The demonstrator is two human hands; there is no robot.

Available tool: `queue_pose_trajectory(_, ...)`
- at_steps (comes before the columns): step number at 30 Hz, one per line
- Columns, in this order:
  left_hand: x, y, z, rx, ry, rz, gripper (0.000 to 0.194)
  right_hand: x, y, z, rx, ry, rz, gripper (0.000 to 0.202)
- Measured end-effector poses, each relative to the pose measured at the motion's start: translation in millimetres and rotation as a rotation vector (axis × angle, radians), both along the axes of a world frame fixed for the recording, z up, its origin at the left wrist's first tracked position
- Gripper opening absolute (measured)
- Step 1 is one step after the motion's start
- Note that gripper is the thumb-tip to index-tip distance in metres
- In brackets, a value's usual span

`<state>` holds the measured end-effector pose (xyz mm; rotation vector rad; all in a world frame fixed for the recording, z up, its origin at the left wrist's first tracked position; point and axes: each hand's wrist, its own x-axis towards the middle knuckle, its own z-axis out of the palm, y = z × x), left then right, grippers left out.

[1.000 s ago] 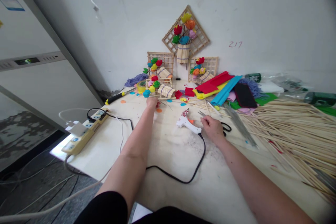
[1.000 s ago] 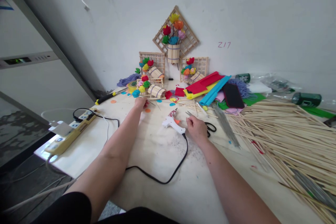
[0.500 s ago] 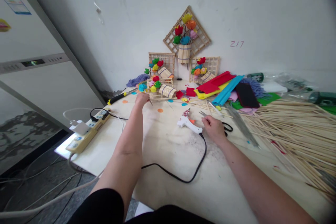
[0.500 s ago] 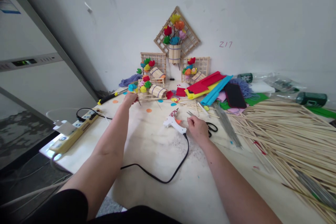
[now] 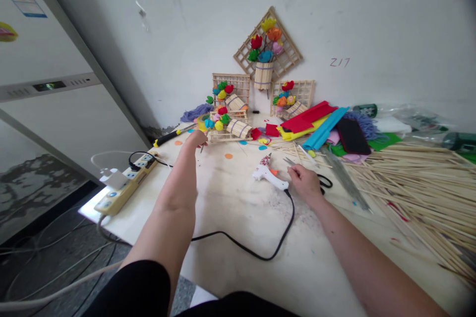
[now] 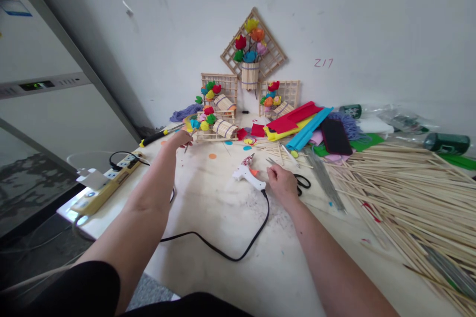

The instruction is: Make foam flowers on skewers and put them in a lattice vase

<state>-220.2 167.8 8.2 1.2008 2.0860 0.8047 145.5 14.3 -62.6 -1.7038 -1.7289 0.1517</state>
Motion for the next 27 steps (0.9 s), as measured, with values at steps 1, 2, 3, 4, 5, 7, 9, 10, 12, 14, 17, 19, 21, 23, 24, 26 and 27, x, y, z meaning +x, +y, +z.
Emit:
queue_pose_trajectory(1,-2,0,-0.6,0.005,-0.001,0.005,0.024,0,0,0.0,-0.001,0.003,0.001,0.035)
queue_pose_trajectory(2,-4,0,-1.0,0.013,-0.004,0.012,0.024,0,0,0.0,-0.003,0.006,0.001,0.035)
queue_pose_trajectory(3,-5,0,-1.3,0.022,-0.010,0.019,0.025,0,0,0.1,-0.005,0.007,0.001,0.035)
queue_pose_trajectory(4,-7,-1,-1.4,0.033,-0.017,0.026,0.024,0,0,0.2,-0.008,0.008,0.000,0.035)
queue_pose_trajectory(5,-8,-1,-1.2,0.044,-0.024,0.032,0.024,0,0,0.3,-0.010,0.008,0.001,0.034)
queue_pose_trajectory(7,-9,-2,-0.2,0.064,-0.036,0.041,0.023,0,0,0.4,-0.011,0.007,0.002,0.034)
queue_pose_trajectory(9,-9,-2,1.5,0.079,-0.038,0.045,0.021,0,0,0.0,-0.012,0.005,0.003,0.034)
queue_pose_trajectory(10,-8,-2,2.5,0.084,-0.037,0.045,0.021,0,0,-0.4,-0.012,0.004,0.000,0.034)
queue_pose_trajectory(12,-7,-2,4.8,0.092,-0.033,0.044,0.020,1,1,-1.5,-0.010,-0.001,-0.006,0.034)
queue_pose_trajectory(14,-5,-2,7.0,0.097,-0.027,0.039,0.020,1,1,-2.3,-0.005,-0.003,-0.007,0.035)
queue_pose_trajectory(17,-4,-3,9.2,0.102,-0.002,0.028,0.021,1,1,-2.5,0.003,-0.005,-0.003,0.035)
queue_pose_trajectory(19,-4,-3,9.0,0.105,0.024,0.022,0.020,1,1,-1.8,0.001,-0.005,-0.002,0.035)
queue_pose_trajectory(21,-4,-2,7.2,0.104,0.055,0.014,0.019,1,1,-1.1,-0.007,-0.002,-0.003,0.034)
queue_pose_trajectory(23,-5,-1,4.0,0.096,0.095,-0.002,0.019,1,1,-0.6,-0.018,0.001,-0.003,0.034)
queue_pose_trajectory(24,-5,0,2.3,0.089,0.118,-0.014,0.020,1,1,-0.5,-0.022,0.003,-0.002,0.034)
queue_pose_trajectory(26,-7,0,-0.7,0.076,0.168,-0.040,0.022,1,1,-0.5,-0.026,0.003,0.002,0.035)
queue_pose_trajectory(27,-7,0,-1.6,0.073,0.193,-0.052,0.023,0,1,-0.4,-0.027,0.001,0.001,0.035)
